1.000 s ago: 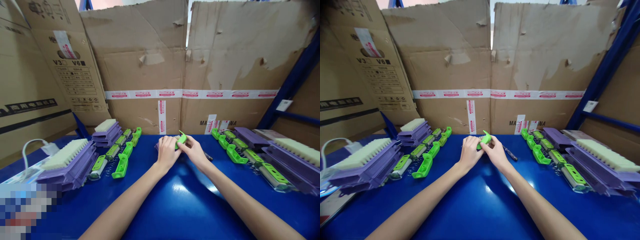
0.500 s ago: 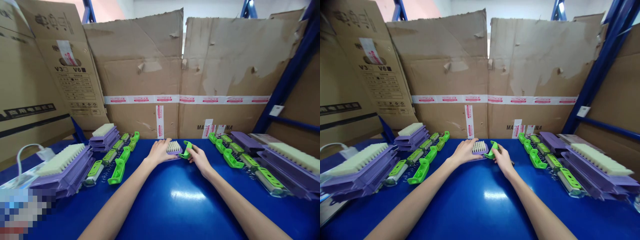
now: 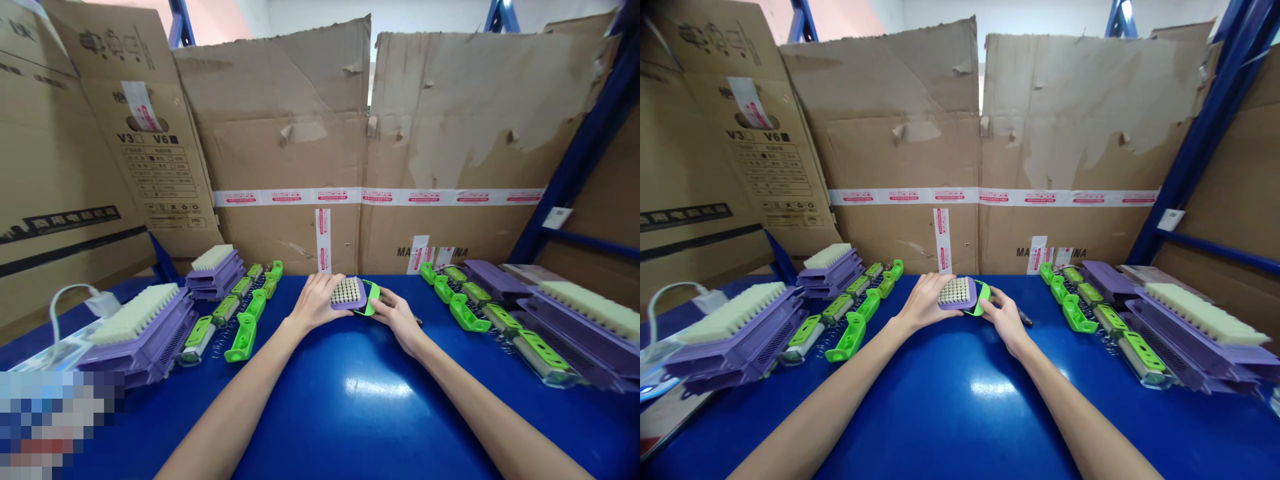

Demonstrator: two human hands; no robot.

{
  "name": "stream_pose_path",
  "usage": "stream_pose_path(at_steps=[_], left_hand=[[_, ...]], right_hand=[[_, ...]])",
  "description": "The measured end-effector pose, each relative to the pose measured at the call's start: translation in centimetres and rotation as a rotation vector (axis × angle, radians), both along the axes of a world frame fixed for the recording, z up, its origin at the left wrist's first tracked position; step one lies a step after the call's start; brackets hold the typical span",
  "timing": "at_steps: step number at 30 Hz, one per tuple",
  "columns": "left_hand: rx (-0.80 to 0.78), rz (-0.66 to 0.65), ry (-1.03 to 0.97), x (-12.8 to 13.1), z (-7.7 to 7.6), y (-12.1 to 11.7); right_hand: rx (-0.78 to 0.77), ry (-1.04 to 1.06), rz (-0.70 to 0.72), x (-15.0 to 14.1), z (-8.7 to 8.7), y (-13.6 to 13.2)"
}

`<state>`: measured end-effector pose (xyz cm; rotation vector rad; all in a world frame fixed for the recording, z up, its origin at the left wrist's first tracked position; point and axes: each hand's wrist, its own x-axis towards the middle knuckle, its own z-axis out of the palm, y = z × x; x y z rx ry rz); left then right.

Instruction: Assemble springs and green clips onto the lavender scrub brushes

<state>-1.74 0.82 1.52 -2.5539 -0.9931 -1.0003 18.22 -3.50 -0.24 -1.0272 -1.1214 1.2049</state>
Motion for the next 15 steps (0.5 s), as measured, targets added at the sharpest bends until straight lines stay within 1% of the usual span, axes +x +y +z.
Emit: stream_pose_path(at_steps=[5,11,15], left_hand=[[0.054,-0.057,0.038,0.1,-0.3,-0.2],[0.118,0.032,0.142,1.1,0.0,-0.8],[0.093,0.046,0.161,1.6,-0.2,-0.7]], right_hand=[[0.039,-0.005,0.007,0.1,-0.8,0.3],[0.180,-0.093,0.046,0.0,-0.6,0.0],[0.195,-0.111,0.073,-0.3,-0.5,-0.4]])
